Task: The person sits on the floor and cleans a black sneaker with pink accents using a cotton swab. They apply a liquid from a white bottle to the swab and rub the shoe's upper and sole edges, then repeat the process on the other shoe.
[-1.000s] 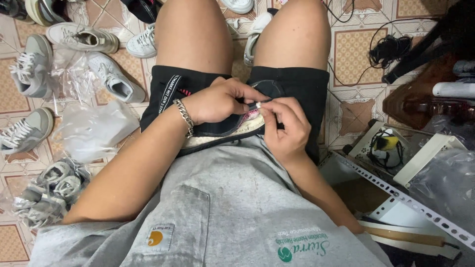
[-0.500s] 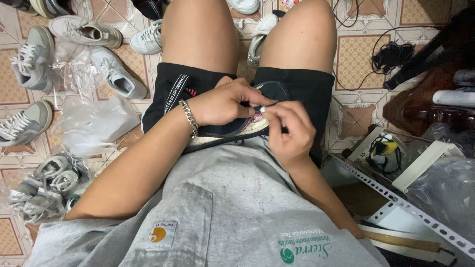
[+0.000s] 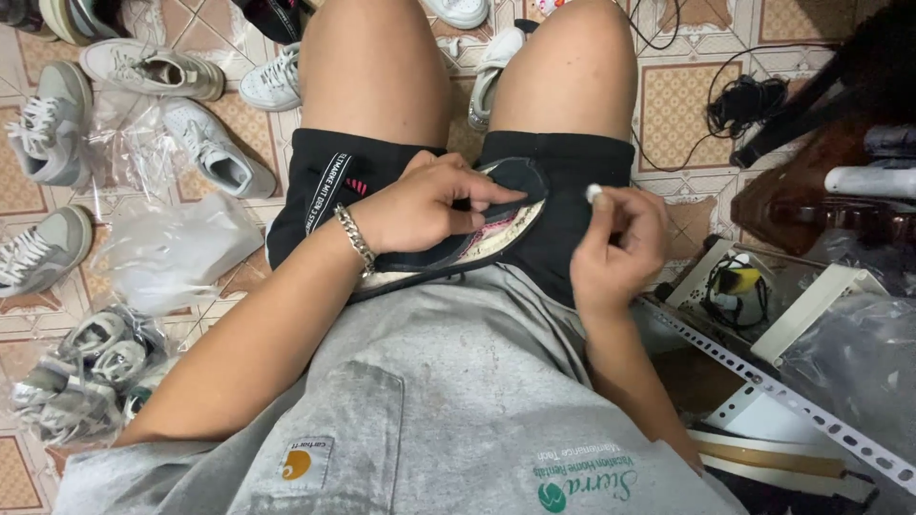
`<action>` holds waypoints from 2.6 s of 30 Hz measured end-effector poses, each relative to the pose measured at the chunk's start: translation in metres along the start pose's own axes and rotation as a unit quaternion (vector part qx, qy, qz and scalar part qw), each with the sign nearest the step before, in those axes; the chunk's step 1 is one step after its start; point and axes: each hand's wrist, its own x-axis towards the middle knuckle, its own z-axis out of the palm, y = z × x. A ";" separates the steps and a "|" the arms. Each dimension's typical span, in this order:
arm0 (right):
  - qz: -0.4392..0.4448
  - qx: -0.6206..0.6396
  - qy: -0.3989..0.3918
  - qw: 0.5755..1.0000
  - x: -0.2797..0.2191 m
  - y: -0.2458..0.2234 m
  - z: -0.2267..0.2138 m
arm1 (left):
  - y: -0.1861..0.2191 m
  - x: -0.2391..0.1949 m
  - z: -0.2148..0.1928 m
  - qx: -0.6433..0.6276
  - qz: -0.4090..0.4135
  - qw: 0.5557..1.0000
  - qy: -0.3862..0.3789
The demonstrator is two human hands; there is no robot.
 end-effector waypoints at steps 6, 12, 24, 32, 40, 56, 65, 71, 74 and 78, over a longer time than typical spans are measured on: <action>0.010 0.111 -0.071 0.991 -0.022 -0.046 -0.005 | 0.008 -0.005 0.002 0.030 0.019 0.999 0.009; 0.012 0.085 -0.132 0.987 -0.039 -0.050 -0.011 | 0.007 -0.009 0.007 0.062 0.028 0.998 0.013; 0.057 0.091 -0.054 0.993 -0.005 -0.015 0.006 | 0.018 -0.010 0.005 0.036 0.031 0.999 0.018; 0.009 0.101 -0.091 0.991 -0.012 -0.035 0.013 | 0.009 -0.009 0.006 0.047 0.022 0.998 0.028; -0.125 0.103 -0.100 0.982 -0.005 -0.051 0.029 | 0.016 -0.005 -0.006 0.065 0.048 0.997 -0.005; -0.124 0.071 -0.103 0.984 -0.003 -0.042 0.031 | 0.004 -0.008 -0.002 0.012 0.036 0.999 -0.013; -0.097 0.059 -0.121 0.986 0.013 -0.038 0.035 | 0.035 -0.030 0.032 0.369 0.022 0.919 0.139; -0.038 0.069 -0.132 0.988 0.008 -0.023 0.038 | 0.016 -0.034 0.044 0.382 -0.006 0.910 0.159; -0.022 0.134 -0.109 0.985 0.013 -0.029 0.032 | 0.009 -0.029 0.026 0.257 -0.034 0.955 0.144; 0.000 0.195 -0.121 0.973 0.011 -0.043 0.029 | 0.017 -0.030 0.010 0.112 -0.039 0.985 0.125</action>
